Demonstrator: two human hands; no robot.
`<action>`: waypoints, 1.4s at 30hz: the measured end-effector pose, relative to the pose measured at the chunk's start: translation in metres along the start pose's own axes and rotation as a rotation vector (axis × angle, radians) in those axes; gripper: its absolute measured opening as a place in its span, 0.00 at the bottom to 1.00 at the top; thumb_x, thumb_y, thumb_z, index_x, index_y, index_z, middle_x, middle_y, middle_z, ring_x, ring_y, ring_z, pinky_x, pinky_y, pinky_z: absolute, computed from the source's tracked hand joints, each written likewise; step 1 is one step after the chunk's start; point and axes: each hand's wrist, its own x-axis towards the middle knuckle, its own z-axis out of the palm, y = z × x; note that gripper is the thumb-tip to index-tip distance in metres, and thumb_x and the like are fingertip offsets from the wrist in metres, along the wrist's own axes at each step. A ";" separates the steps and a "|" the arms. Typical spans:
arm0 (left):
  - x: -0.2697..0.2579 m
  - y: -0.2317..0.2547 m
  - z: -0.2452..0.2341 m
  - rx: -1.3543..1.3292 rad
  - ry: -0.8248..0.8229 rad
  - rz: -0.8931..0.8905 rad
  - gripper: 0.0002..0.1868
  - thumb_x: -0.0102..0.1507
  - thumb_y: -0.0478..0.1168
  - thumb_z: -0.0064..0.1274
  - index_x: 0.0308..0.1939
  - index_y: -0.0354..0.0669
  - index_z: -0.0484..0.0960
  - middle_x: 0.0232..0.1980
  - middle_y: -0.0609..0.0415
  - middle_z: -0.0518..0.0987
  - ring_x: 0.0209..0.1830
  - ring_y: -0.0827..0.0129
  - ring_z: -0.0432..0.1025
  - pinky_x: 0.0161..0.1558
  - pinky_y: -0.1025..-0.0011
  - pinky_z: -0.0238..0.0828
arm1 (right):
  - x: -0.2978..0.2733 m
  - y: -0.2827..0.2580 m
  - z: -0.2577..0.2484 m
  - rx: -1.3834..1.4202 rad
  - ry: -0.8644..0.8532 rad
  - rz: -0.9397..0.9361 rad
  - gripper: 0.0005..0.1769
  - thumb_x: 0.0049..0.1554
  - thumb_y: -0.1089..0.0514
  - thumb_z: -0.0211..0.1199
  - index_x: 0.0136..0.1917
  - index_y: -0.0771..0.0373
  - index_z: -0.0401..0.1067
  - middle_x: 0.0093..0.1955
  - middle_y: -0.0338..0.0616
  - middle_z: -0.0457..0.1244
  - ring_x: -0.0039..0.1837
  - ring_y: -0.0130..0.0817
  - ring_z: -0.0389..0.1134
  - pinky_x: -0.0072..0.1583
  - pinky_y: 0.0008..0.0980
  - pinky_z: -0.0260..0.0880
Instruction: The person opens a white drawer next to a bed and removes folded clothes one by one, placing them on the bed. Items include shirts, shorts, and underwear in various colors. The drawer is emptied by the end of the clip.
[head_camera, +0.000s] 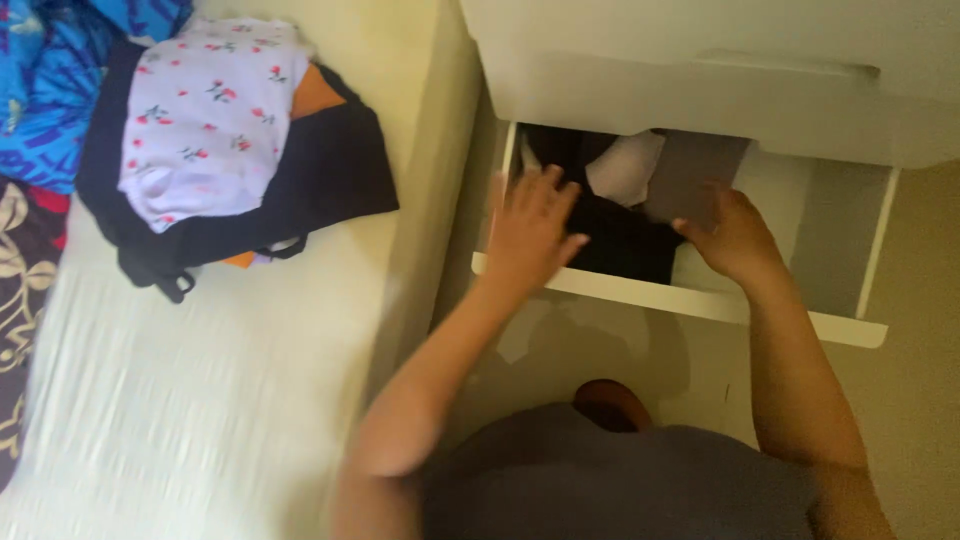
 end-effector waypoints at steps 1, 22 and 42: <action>0.005 0.012 0.006 -0.130 -0.022 -0.020 0.32 0.52 0.58 0.53 0.55 0.48 0.69 0.59 0.48 0.65 0.63 0.54 0.56 0.63 0.44 0.38 | 0.012 0.009 0.005 -0.078 0.006 -0.047 0.36 0.50 0.48 0.56 0.65 0.68 0.51 0.63 0.66 0.49 0.60 0.62 0.55 0.56 0.54 0.55; -0.003 0.047 0.059 -0.527 0.120 -0.140 0.19 0.58 0.52 0.46 0.43 0.42 0.76 0.37 0.47 0.75 0.43 0.58 0.70 0.51 0.59 0.59 | 0.006 0.001 0.016 0.529 0.124 -0.098 0.32 0.44 0.68 0.51 0.63 0.76 0.50 0.54 0.67 0.55 0.58 0.59 0.55 0.56 0.57 0.54; -0.064 0.056 0.125 -1.826 0.242 -0.854 0.17 0.62 0.34 0.38 0.55 0.39 0.69 0.50 0.48 0.72 0.50 0.63 0.65 0.53 0.56 0.61 | -0.047 -0.020 0.039 0.264 0.528 -0.656 0.27 0.56 0.50 0.55 0.63 0.65 0.55 0.59 0.52 0.46 0.67 0.53 0.44 0.65 0.48 0.42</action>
